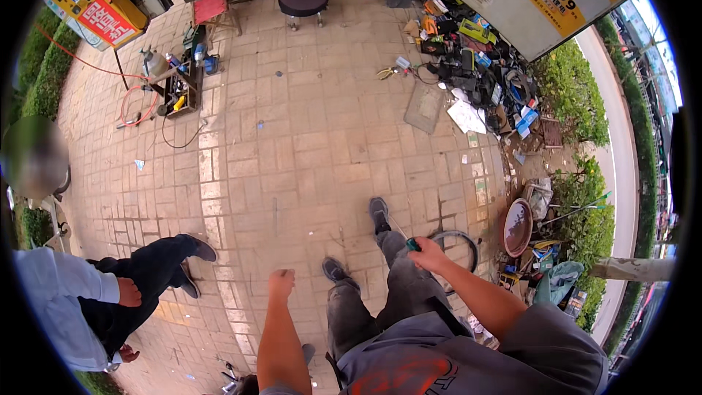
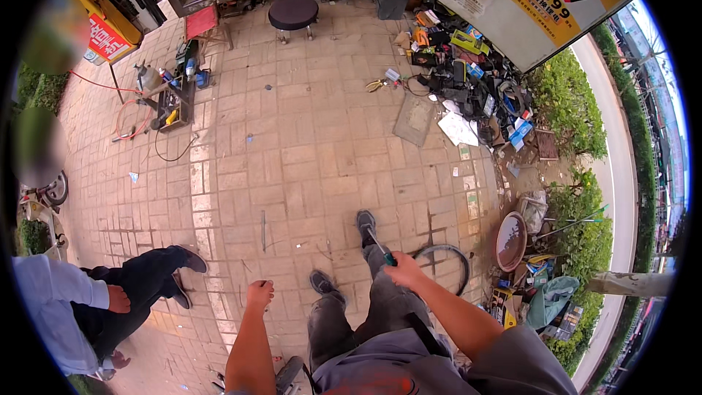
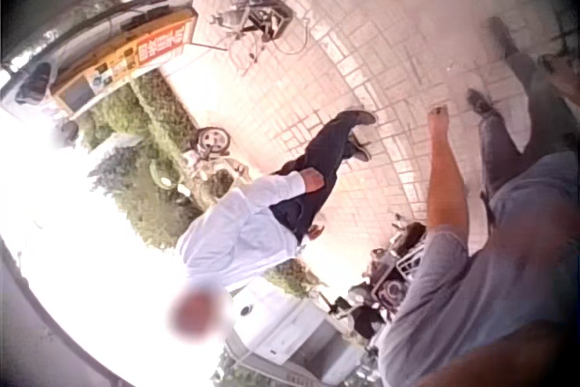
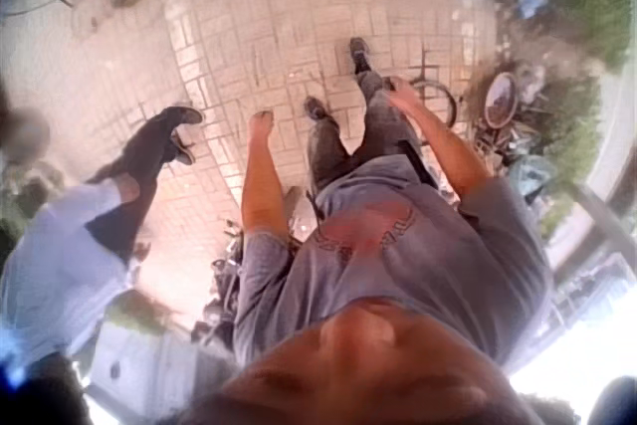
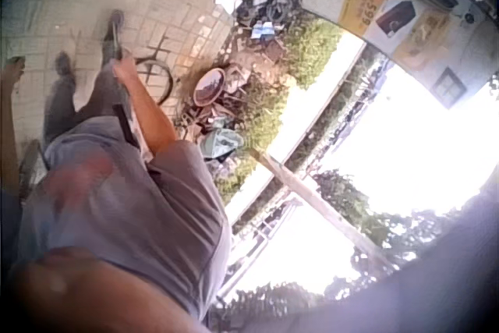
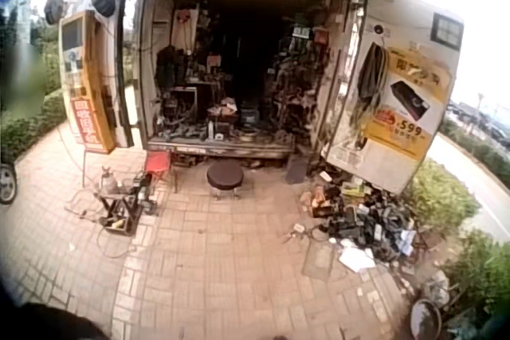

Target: The person uses a screwdriver to adjust the handlebar area of a black scooter, then retrieves a blue bottle and pours liquid into the scooter's reservoir. The person also uses a wrench on the front wheel area and continues adjustments at the handlebar.

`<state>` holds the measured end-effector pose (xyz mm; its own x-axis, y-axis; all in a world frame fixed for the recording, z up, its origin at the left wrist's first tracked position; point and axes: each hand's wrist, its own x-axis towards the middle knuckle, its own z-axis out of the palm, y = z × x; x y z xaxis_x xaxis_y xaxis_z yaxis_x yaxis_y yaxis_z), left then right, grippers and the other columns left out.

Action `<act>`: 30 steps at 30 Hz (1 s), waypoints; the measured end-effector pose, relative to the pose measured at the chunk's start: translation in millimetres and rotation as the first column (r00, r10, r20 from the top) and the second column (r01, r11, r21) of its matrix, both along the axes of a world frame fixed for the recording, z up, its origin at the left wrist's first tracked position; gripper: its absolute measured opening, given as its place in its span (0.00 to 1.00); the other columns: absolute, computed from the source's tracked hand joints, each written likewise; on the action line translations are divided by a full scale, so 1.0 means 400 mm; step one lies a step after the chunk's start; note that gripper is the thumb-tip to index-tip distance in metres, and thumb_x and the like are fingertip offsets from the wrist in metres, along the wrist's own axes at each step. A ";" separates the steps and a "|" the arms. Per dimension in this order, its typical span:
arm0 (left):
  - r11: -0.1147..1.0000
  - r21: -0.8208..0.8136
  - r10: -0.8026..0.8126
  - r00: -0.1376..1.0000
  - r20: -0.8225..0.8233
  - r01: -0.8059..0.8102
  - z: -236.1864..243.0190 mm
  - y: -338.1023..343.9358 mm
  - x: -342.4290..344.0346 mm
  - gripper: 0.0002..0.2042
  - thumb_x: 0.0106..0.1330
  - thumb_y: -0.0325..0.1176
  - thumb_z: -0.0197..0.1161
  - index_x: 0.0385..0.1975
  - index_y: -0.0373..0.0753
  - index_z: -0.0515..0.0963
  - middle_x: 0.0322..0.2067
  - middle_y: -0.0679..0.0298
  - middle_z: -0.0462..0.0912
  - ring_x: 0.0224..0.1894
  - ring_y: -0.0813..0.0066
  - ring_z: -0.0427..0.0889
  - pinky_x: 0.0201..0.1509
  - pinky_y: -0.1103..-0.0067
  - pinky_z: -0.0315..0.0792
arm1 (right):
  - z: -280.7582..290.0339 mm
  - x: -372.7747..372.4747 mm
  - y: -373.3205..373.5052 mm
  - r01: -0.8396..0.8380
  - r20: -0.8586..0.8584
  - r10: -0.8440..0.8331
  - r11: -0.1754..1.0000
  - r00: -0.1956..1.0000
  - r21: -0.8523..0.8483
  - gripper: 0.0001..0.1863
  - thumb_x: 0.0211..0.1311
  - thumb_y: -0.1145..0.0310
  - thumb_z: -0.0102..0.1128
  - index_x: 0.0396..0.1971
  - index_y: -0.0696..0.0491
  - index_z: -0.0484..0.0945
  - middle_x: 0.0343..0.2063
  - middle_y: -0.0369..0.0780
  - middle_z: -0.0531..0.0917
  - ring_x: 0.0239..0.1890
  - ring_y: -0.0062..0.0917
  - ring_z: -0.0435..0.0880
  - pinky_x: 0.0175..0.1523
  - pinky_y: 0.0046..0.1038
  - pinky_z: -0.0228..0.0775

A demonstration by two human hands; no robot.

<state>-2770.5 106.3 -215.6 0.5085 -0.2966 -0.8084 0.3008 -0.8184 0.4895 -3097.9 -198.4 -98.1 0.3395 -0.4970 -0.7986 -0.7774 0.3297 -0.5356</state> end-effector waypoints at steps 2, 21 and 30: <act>0.944 0.050 0.329 0.933 -0.145 -0.325 -0.123 -0.079 -0.022 0.13 0.65 0.39 0.62 0.40 0.35 0.77 0.26 0.63 0.81 0.22 0.75 0.78 0.24 0.77 0.72 | -0.210 0.059 -0.024 -0.356 -0.038 0.363 0.881 0.931 -0.310 0.19 0.54 0.60 0.65 0.40 0.58 0.75 0.21 0.44 0.80 0.21 0.30 0.81 0.27 0.33 0.73; 0.122 0.303 0.992 0.109 -0.059 -0.945 -1.491 -0.175 -0.140 0.19 0.62 0.44 0.68 0.44 0.38 0.74 0.35 0.64 0.75 0.33 0.73 0.75 0.31 0.80 0.72 | -0.741 0.274 -0.133 -0.233 -0.090 0.244 0.965 0.966 0.121 0.19 0.61 0.61 0.63 0.44 0.57 0.72 0.25 0.49 0.78 0.27 0.40 0.80 0.36 0.34 0.71; 0.089 0.287 0.995 0.097 0.011 -0.954 -1.503 -0.198 -0.111 0.08 0.64 0.34 0.65 0.30 0.37 0.75 0.24 0.68 0.75 0.22 0.78 0.69 0.21 0.79 0.63 | -0.769 0.269 -0.110 -0.237 -0.027 0.237 0.971 0.971 -0.003 0.13 0.54 0.67 0.64 0.35 0.57 0.74 0.22 0.49 0.73 0.26 0.44 0.76 0.33 0.41 0.67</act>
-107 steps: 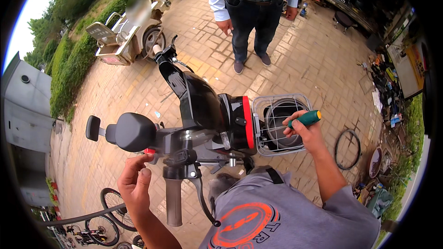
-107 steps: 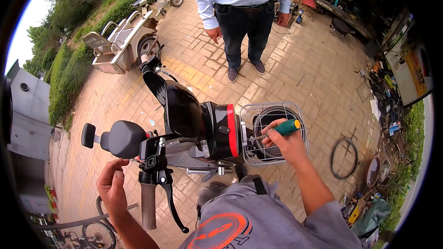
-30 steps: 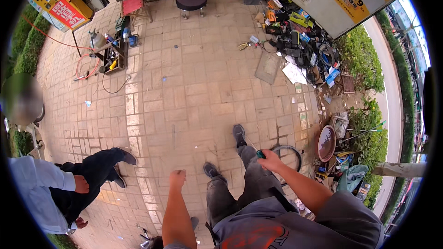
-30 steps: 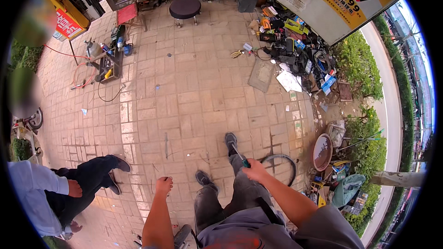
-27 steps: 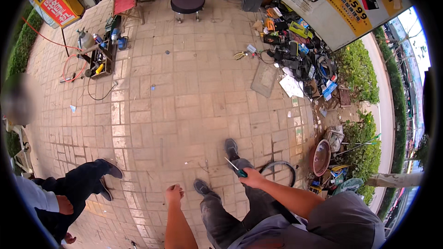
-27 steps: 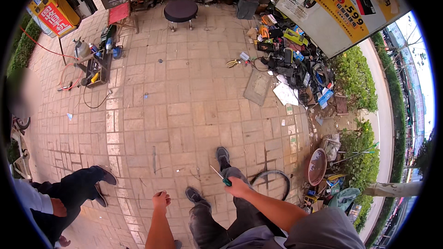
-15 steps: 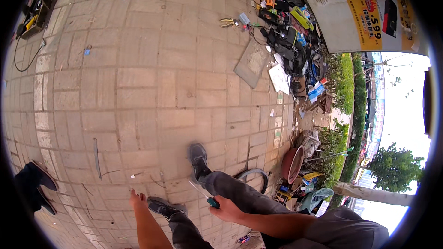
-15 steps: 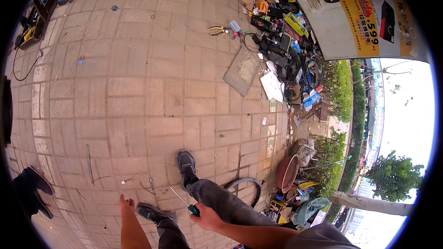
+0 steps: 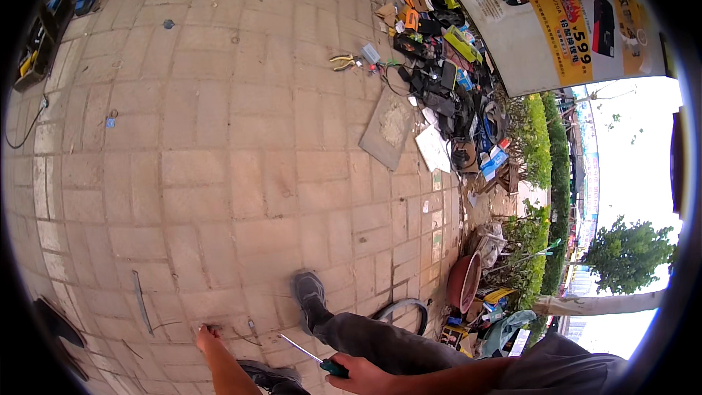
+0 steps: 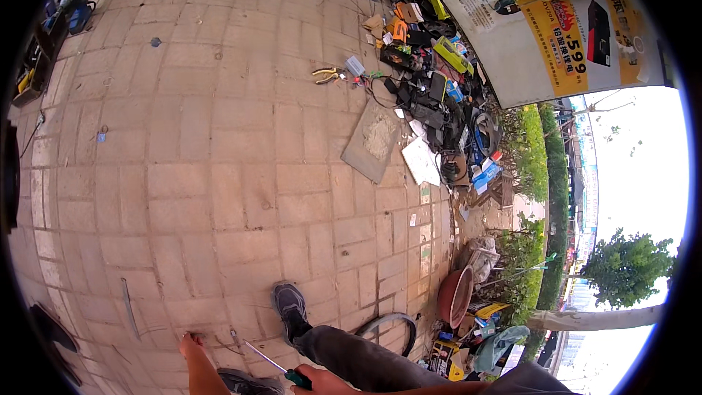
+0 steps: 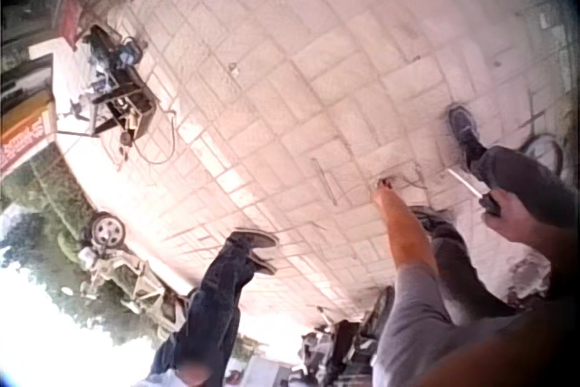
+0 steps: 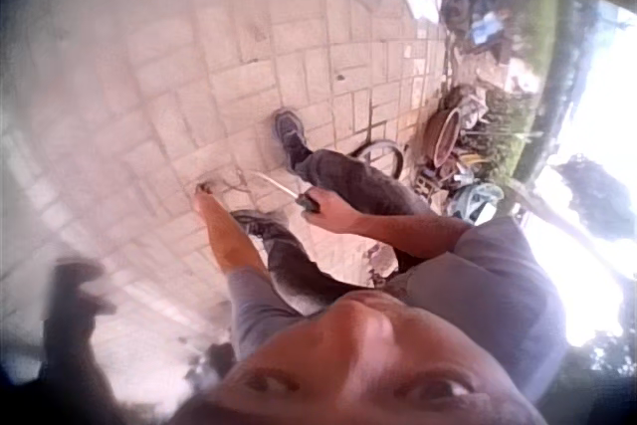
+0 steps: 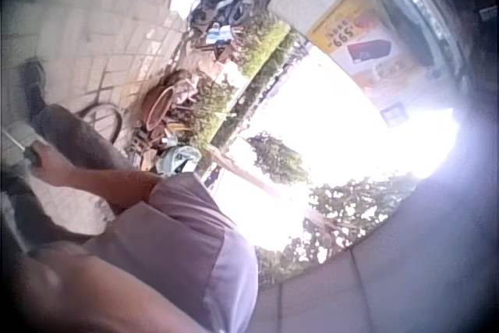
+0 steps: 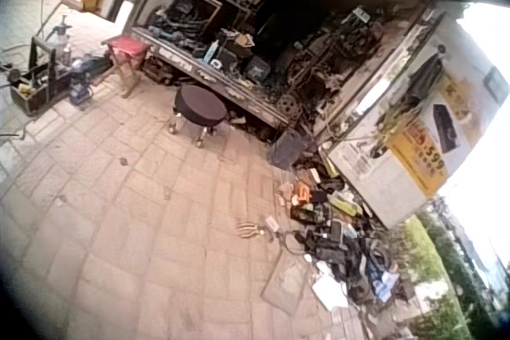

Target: The person uses a screwdriver to adjust the handlebar area of a black scooter, then retrieves a blue bottle and pours liquid into the scooter's reservoir. The person also uses a wrench on the front wheel area and continues adjustments at the handlebar.

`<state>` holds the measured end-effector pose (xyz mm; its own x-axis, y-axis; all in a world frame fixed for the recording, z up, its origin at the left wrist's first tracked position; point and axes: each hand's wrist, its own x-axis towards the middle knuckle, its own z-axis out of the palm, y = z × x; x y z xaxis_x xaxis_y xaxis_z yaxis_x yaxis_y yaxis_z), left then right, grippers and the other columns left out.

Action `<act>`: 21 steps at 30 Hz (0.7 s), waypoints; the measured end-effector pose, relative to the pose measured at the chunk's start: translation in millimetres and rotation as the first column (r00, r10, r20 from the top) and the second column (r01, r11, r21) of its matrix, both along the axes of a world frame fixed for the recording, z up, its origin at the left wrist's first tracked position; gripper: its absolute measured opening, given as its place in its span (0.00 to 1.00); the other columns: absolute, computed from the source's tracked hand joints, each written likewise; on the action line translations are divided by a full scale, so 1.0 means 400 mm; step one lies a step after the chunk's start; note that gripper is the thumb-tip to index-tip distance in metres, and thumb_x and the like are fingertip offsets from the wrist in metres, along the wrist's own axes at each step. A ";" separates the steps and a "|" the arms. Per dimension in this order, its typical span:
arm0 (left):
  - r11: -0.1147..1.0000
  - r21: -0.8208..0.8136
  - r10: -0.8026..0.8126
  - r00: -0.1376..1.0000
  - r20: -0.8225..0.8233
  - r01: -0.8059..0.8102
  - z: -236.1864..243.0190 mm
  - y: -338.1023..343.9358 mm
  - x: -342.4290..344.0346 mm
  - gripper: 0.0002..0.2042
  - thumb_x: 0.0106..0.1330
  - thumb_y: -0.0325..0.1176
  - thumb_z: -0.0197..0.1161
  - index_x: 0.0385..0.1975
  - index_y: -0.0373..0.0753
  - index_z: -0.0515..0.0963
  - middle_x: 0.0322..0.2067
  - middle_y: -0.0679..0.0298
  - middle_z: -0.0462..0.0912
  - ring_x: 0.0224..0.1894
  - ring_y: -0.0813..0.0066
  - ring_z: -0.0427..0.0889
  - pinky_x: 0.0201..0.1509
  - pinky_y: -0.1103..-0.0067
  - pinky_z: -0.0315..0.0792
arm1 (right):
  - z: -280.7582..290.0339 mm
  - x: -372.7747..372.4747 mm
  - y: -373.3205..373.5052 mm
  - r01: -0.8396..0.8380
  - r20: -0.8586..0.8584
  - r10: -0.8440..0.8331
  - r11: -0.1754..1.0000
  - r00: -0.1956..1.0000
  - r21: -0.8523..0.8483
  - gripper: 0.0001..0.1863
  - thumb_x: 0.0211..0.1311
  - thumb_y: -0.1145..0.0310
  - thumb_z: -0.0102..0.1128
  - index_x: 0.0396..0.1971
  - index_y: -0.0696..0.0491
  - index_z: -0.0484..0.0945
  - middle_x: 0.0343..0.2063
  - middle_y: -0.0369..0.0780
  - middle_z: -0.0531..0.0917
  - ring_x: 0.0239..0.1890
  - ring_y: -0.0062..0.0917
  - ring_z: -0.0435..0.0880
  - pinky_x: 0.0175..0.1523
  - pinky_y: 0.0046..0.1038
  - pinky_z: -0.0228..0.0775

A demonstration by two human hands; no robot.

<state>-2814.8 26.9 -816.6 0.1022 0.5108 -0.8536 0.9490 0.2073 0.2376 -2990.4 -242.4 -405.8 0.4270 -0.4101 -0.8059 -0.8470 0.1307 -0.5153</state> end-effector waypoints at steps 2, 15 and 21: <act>1.000 0.017 0.008 1.000 0.011 -0.008 0.019 -0.027 0.005 0.08 0.62 0.31 0.65 0.26 0.38 0.73 0.21 0.68 0.73 0.19 0.78 0.67 0.19 0.79 0.60 | -0.006 -0.012 0.004 -0.004 -0.018 0.003 0.999 1.000 -0.047 0.12 0.54 0.65 0.65 0.34 0.56 0.76 0.23 0.48 0.77 0.26 0.41 0.77 0.34 0.41 0.68; 0.488 -0.454 -0.734 0.632 0.248 0.745 1.076 -0.268 -0.107 0.08 0.55 0.26 0.69 0.25 0.34 0.74 0.20 0.64 0.78 0.17 0.80 0.72 0.21 0.82 0.69 | 0.244 -0.108 -0.080 -0.221 -0.103 0.228 0.973 0.968 0.074 0.26 0.58 0.43 0.63 0.27 0.56 0.78 0.27 0.45 0.84 0.34 0.39 0.84 0.40 0.36 0.75; 0.016 -0.372 -0.798 0.236 0.554 0.928 1.752 -0.686 0.105 0.20 0.64 0.36 0.64 0.47 0.23 0.75 0.33 0.56 0.83 0.34 0.73 0.81 0.36 0.78 0.76 | 0.793 0.165 -0.464 -0.242 0.191 0.263 0.962 0.946 -0.124 0.21 0.63 0.50 0.57 0.35 0.55 0.83 0.25 0.41 0.83 0.28 0.35 0.81 0.37 0.35 0.72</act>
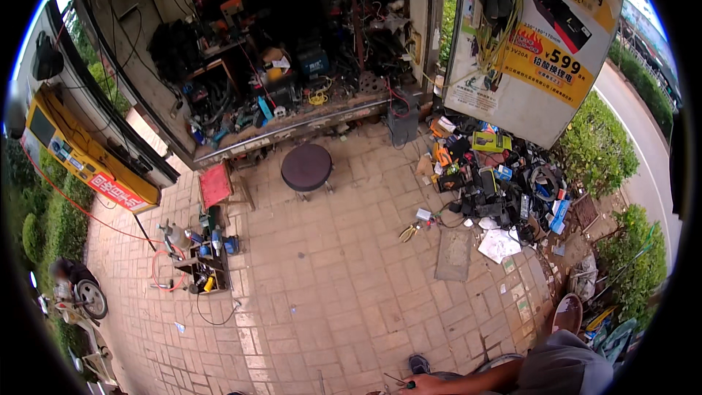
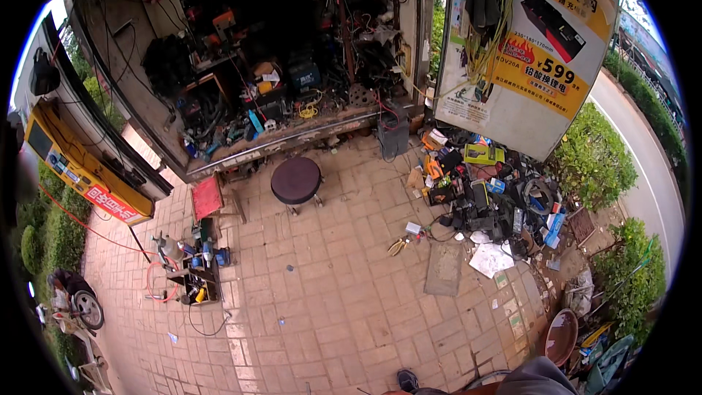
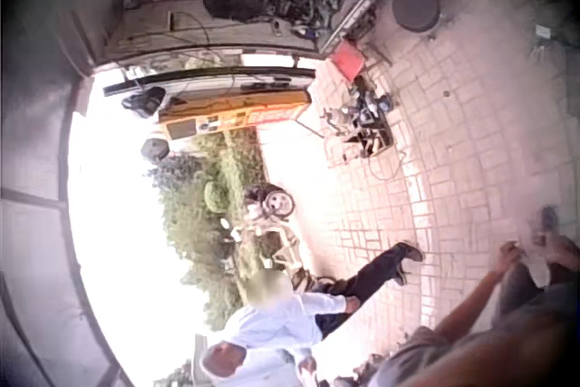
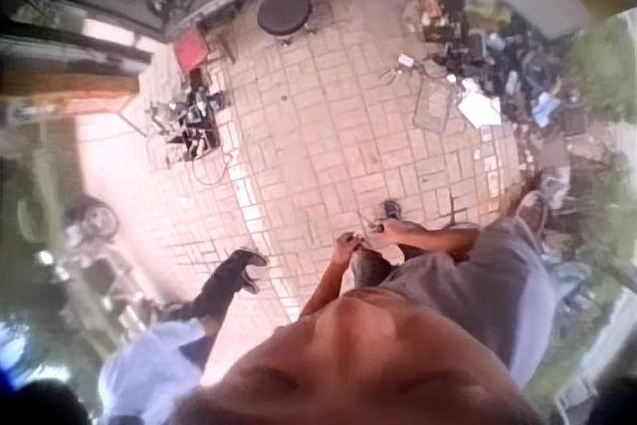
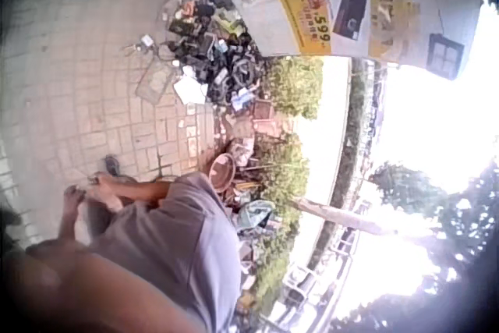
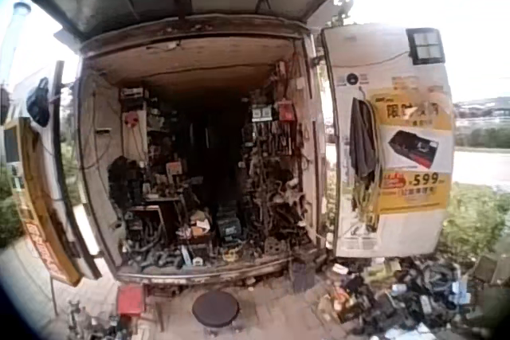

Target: The person uses a screwdriver to adjust the handlebar area of a black scooter, then retrieves a blue bottle and pours liquid into the scooter's reservoir. The person also uses a wrench on the front wheel area and continues adjustments at the handlebar.

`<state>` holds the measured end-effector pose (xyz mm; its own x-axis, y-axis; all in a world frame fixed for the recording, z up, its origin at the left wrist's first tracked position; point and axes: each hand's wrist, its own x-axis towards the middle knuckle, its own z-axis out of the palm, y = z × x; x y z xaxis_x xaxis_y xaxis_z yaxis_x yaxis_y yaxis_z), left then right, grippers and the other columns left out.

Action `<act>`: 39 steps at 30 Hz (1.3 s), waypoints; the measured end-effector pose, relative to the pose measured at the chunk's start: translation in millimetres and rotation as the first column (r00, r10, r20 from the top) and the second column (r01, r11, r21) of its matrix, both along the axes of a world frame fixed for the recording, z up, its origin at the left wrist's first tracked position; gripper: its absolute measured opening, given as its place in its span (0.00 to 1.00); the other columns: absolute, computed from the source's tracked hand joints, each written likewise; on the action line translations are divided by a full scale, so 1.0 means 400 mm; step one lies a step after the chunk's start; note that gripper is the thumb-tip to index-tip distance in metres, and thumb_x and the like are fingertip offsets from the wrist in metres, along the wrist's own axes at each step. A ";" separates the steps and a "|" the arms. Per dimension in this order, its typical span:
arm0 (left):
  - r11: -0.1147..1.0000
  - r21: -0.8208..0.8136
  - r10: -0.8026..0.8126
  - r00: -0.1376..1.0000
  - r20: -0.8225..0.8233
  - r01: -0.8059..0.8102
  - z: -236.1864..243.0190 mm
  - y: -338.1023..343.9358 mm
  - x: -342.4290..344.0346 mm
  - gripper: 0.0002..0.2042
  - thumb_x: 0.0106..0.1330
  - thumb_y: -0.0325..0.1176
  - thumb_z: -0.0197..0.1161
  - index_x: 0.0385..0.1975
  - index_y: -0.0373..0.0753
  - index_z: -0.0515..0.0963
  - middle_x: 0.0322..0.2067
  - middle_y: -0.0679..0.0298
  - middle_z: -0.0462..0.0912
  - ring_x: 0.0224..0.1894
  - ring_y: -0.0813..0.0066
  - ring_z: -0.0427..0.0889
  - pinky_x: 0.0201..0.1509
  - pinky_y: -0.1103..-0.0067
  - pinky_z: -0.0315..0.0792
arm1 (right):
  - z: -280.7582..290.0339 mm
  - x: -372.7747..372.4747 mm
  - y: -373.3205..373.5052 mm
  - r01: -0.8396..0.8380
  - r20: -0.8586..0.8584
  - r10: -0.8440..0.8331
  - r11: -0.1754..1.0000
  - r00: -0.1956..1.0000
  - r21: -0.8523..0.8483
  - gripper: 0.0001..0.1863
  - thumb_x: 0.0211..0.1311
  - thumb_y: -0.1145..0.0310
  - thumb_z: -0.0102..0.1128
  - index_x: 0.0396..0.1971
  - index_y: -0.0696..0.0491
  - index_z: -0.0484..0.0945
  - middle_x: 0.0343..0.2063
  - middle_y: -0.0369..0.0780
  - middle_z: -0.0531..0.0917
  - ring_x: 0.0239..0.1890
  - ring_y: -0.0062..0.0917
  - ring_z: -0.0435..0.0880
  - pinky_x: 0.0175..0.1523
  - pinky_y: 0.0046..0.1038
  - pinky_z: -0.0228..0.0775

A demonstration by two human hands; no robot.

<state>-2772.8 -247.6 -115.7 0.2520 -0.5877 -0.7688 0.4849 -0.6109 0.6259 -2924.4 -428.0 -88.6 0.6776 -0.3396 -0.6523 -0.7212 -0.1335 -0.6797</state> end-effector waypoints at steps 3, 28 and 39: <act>0.987 -0.159 0.021 0.963 0.269 0.023 0.206 -0.256 0.094 0.19 0.64 0.35 0.64 0.46 0.26 0.75 0.30 0.58 0.82 0.32 0.74 0.80 0.34 0.77 0.76 | 0.166 0.112 -0.182 -0.085 0.103 0.065 0.975 0.993 0.204 0.27 0.62 0.41 0.58 0.35 0.53 0.82 0.26 0.41 0.84 0.31 0.32 0.84 0.41 0.32 0.74; 0.999 0.046 -0.020 0.945 0.327 0.005 0.236 -1.828 1.182 0.19 0.70 0.42 0.56 0.49 0.31 0.75 0.38 0.56 0.85 0.31 0.74 0.84 0.34 0.79 0.75 | 0.178 0.806 -2.303 0.914 0.256 -0.965 0.060 -0.049 0.402 0.06 0.55 0.75 0.62 0.24 0.60 0.77 0.17 0.40 0.78 0.15 0.25 0.76 0.19 0.30 0.67; 0.898 0.233 0.339 0.924 0.176 -0.374 0.186 -2.049 1.169 0.17 0.70 0.45 0.58 0.42 0.34 0.73 0.28 0.60 0.81 0.26 0.70 0.79 0.27 0.75 0.74 | 0.284 1.330 -3.524 0.907 0.447 -0.894 0.191 0.003 0.376 0.08 0.57 0.70 0.63 0.24 0.57 0.75 0.17 0.36 0.77 0.14 0.21 0.74 0.17 0.25 0.63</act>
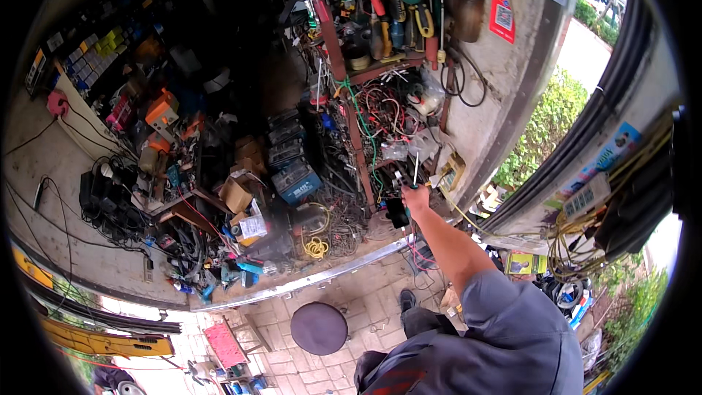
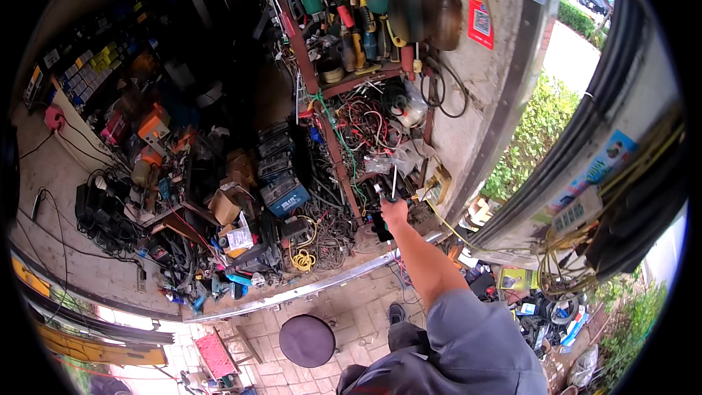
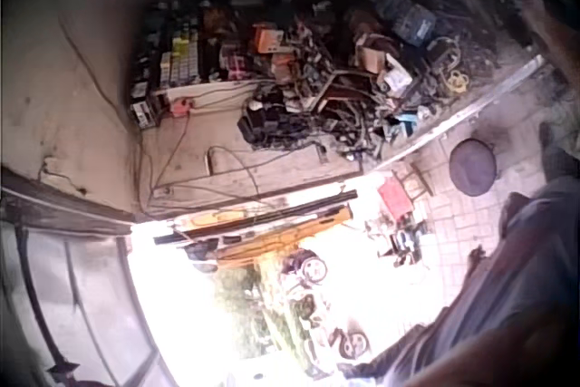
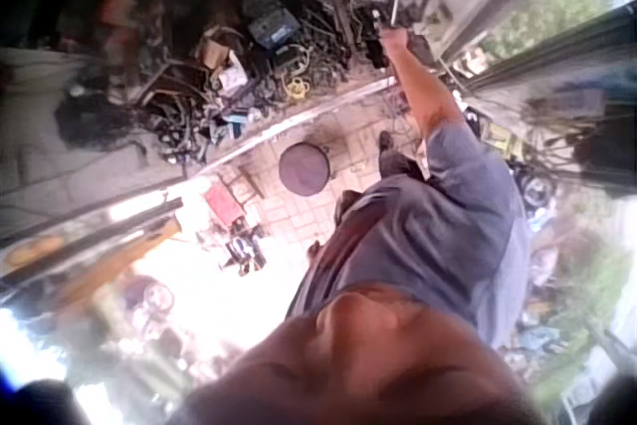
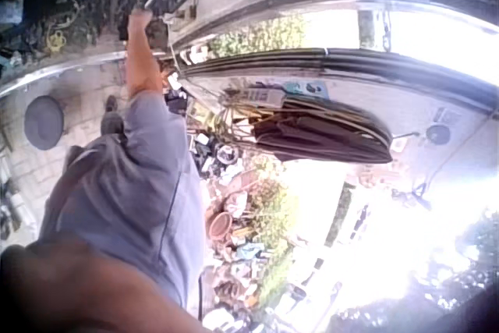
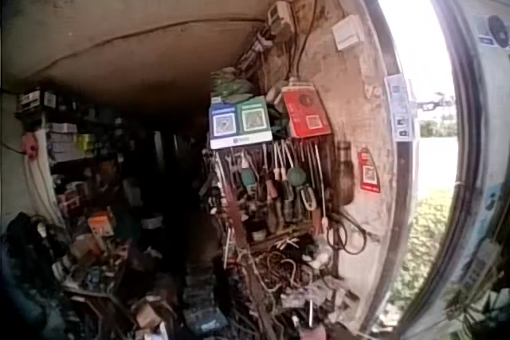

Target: The person uses a screwdriver to adjust the handlebar area of a black scooter, then retrieves a blue bottle and pours liquid into the scooter's reservoir. The person also uses a wrench on the front wheel area and continues adjustments at the handlebar.

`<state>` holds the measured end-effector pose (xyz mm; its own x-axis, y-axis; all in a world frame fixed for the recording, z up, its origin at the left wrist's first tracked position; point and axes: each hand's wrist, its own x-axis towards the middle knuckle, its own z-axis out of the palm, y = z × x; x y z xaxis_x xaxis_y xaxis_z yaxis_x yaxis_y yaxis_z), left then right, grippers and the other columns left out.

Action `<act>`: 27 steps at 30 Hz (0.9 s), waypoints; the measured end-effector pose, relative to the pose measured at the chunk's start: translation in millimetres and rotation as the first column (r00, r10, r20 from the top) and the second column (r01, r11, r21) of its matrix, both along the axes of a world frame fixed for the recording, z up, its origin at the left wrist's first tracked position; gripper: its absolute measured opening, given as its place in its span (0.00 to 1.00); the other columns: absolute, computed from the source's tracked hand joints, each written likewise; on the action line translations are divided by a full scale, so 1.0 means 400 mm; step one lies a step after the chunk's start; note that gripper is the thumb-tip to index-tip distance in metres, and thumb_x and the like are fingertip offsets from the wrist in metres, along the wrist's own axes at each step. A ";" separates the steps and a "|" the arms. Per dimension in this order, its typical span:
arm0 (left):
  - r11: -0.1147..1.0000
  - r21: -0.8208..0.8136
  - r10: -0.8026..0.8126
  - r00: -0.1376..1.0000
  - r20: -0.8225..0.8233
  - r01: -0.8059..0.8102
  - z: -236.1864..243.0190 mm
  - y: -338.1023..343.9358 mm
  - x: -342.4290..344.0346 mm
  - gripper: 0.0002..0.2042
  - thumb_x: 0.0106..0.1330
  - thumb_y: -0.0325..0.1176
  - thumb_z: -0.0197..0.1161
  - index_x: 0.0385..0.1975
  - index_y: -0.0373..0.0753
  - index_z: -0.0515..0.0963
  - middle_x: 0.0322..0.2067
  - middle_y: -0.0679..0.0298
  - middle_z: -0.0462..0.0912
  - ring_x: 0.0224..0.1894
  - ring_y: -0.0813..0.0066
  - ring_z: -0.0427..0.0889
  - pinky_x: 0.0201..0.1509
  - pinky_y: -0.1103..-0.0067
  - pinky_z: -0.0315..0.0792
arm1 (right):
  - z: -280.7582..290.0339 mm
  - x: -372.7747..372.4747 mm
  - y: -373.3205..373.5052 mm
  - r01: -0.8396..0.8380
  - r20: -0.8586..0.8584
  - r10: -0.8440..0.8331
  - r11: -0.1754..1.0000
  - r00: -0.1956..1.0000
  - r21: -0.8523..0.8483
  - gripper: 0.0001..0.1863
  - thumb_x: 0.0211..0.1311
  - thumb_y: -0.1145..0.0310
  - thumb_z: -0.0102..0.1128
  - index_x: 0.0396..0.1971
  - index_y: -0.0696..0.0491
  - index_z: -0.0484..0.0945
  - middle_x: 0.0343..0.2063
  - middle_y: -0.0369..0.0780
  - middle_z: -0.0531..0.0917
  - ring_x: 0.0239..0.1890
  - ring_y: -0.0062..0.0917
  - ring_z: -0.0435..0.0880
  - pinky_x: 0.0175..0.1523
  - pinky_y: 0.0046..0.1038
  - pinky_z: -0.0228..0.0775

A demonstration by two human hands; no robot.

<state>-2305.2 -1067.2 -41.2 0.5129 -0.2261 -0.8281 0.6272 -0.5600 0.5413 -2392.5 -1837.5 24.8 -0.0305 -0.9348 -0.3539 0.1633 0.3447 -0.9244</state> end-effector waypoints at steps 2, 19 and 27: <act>0.993 -0.073 -0.083 0.994 0.075 0.089 0.014 -0.146 0.022 0.17 0.71 0.45 0.58 0.42 0.34 0.73 0.28 0.60 0.81 0.27 0.70 0.79 0.27 0.75 0.74 | 0.027 0.041 -0.154 -0.048 -0.166 0.031 0.994 0.986 -0.100 0.13 0.56 0.63 0.68 0.27 0.58 0.77 0.18 0.36 0.79 0.15 0.21 0.77 0.17 0.26 0.65; 0.867 -0.111 -0.464 0.868 0.176 0.486 -0.122 -1.007 0.682 0.20 0.68 0.44 0.59 0.51 0.34 0.75 0.41 0.59 0.82 0.36 0.70 0.83 0.34 0.74 0.78 | 0.797 0.067 -0.178 -0.144 -0.360 -0.391 0.483 0.847 -0.864 0.19 0.70 0.68 0.50 0.55 0.63 0.68 0.42 0.52 0.77 0.44 0.45 0.76 0.52 0.37 0.67; 0.755 -0.148 -0.612 0.768 0.186 0.638 -0.197 -1.244 1.004 0.23 0.65 0.45 0.64 0.54 0.36 0.75 0.49 0.59 0.80 0.47 0.68 0.83 0.48 0.70 0.80 | 1.029 0.214 -0.337 0.064 -0.198 -0.615 0.377 0.763 -0.924 0.18 0.69 0.66 0.54 0.53 0.62 0.73 0.45 0.52 0.80 0.47 0.44 0.80 0.52 0.35 0.70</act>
